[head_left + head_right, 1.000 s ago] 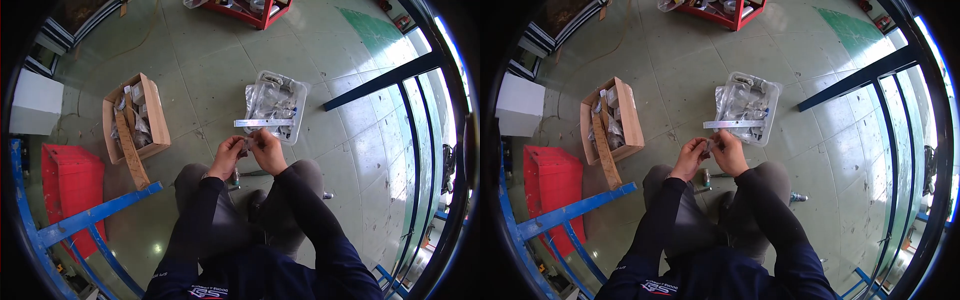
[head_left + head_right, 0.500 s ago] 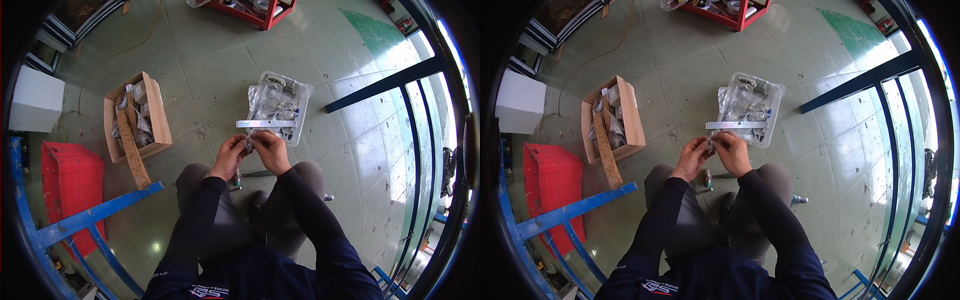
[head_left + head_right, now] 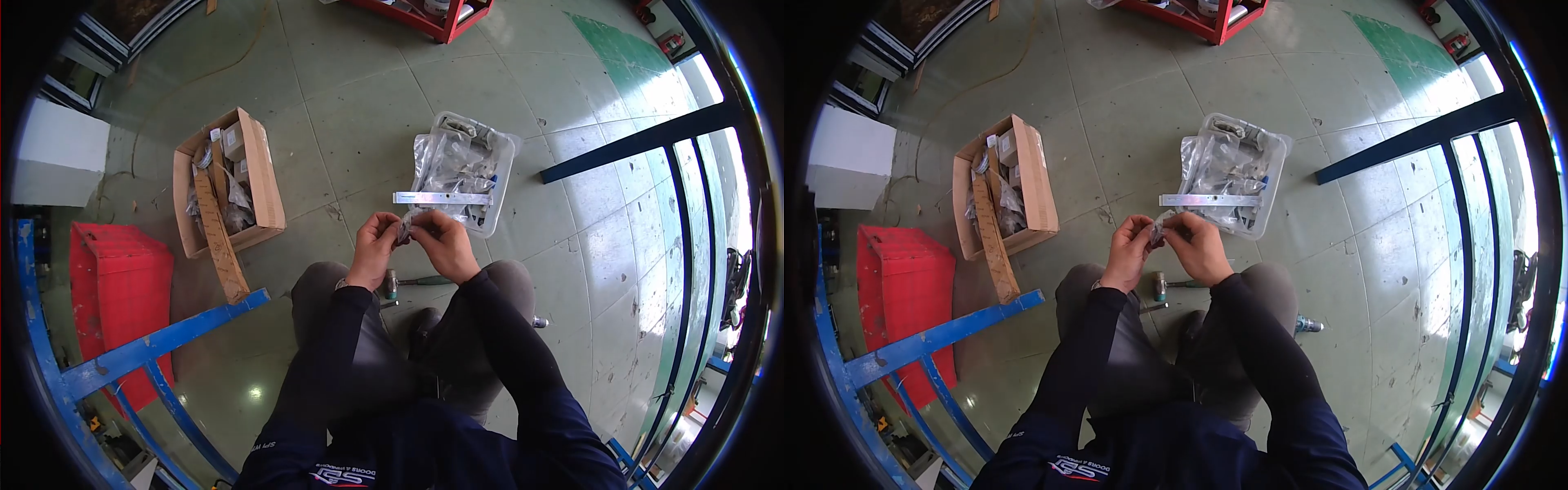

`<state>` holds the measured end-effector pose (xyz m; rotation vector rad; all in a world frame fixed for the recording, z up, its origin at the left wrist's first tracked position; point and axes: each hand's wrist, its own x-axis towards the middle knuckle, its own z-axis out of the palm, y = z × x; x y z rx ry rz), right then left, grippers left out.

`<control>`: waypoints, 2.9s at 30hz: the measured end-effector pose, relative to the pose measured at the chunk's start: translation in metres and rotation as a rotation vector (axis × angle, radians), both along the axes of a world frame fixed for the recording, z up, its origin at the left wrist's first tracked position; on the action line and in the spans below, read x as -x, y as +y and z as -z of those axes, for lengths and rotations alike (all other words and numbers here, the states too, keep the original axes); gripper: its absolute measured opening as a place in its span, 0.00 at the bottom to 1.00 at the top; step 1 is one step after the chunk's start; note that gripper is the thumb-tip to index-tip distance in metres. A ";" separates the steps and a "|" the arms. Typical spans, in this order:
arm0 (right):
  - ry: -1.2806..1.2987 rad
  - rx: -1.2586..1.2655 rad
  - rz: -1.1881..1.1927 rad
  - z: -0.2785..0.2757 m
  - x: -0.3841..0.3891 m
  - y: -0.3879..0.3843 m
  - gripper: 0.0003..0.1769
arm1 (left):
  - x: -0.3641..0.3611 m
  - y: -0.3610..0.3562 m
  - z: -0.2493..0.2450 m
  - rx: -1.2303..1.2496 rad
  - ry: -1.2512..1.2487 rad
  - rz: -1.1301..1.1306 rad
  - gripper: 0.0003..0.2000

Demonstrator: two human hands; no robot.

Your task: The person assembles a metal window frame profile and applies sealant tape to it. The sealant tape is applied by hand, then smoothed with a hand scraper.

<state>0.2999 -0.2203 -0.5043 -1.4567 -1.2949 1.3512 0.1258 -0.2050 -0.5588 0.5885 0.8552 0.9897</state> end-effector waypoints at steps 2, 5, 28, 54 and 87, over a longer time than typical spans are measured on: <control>0.135 0.033 0.056 0.013 0.000 0.003 0.11 | 0.002 -0.001 0.001 -0.003 0.014 0.012 0.04; 0.185 0.019 0.067 0.020 -0.002 0.004 0.12 | 0.002 -0.001 -0.002 -0.010 0.051 0.019 0.04; -0.229 -0.218 -0.075 -0.003 -0.002 -0.002 0.10 | 0.006 0.002 -0.011 -0.178 0.349 0.075 0.11; 0.222 0.281 0.041 0.011 -0.002 0.011 0.13 | 0.028 0.002 -0.029 -0.254 0.398 0.013 0.08; -0.489 0.061 -0.488 0.110 0.082 0.028 0.17 | 0.076 -0.392 0.142 0.795 0.737 -0.145 0.16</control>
